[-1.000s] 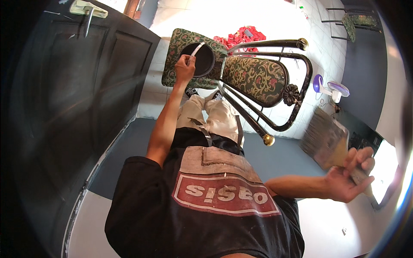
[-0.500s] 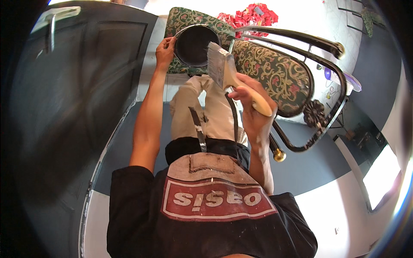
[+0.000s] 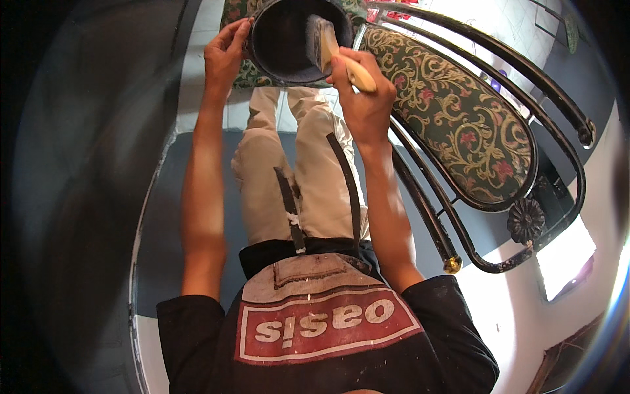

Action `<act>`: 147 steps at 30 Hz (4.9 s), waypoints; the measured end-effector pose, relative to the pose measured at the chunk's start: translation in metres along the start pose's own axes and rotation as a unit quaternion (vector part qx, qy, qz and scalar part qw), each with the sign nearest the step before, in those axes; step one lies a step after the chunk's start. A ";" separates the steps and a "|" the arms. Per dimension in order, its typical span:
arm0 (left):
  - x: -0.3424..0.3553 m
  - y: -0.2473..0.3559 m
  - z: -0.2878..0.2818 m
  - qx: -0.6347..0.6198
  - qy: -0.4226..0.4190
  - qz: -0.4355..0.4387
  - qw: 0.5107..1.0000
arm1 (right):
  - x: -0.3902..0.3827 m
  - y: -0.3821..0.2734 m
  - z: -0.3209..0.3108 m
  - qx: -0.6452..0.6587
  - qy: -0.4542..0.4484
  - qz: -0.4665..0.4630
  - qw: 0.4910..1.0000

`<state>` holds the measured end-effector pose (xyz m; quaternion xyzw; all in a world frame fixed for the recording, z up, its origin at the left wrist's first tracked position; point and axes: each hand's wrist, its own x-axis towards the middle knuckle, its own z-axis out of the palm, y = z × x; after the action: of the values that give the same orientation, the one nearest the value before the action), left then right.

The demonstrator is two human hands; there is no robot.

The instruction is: The person sits on the floor and stirs dark paint in a bucket with a stick. They then pick up a paintbrush, dip it into the paint, and apply paint to a nearby door.

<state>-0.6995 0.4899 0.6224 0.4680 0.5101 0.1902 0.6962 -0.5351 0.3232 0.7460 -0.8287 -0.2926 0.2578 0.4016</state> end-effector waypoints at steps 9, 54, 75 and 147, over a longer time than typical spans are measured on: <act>-0.003 -0.020 -0.003 -0.002 0.018 -0.006 1.000 | 0.022 0.015 0.039 -0.065 -0.004 -0.019 0.998; -0.007 -0.016 0.004 0.001 0.017 0.050 0.999 | 0.014 0.004 -0.040 0.028 0.020 0.076 0.996; -0.012 -0.006 0.015 0.009 0.037 0.084 0.996 | 0.018 -0.031 -0.055 -0.055 0.074 0.056 0.994; -0.310 -0.093 -0.211 0.074 0.369 0.064 0.924 | -0.148 -0.465 -0.017 0.614 -0.482 -0.048 0.623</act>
<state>-1.0332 0.3104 0.7001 0.4470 0.7123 0.3551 0.4083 -0.7565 0.4479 1.1634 -0.1312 -0.2575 0.7200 0.6309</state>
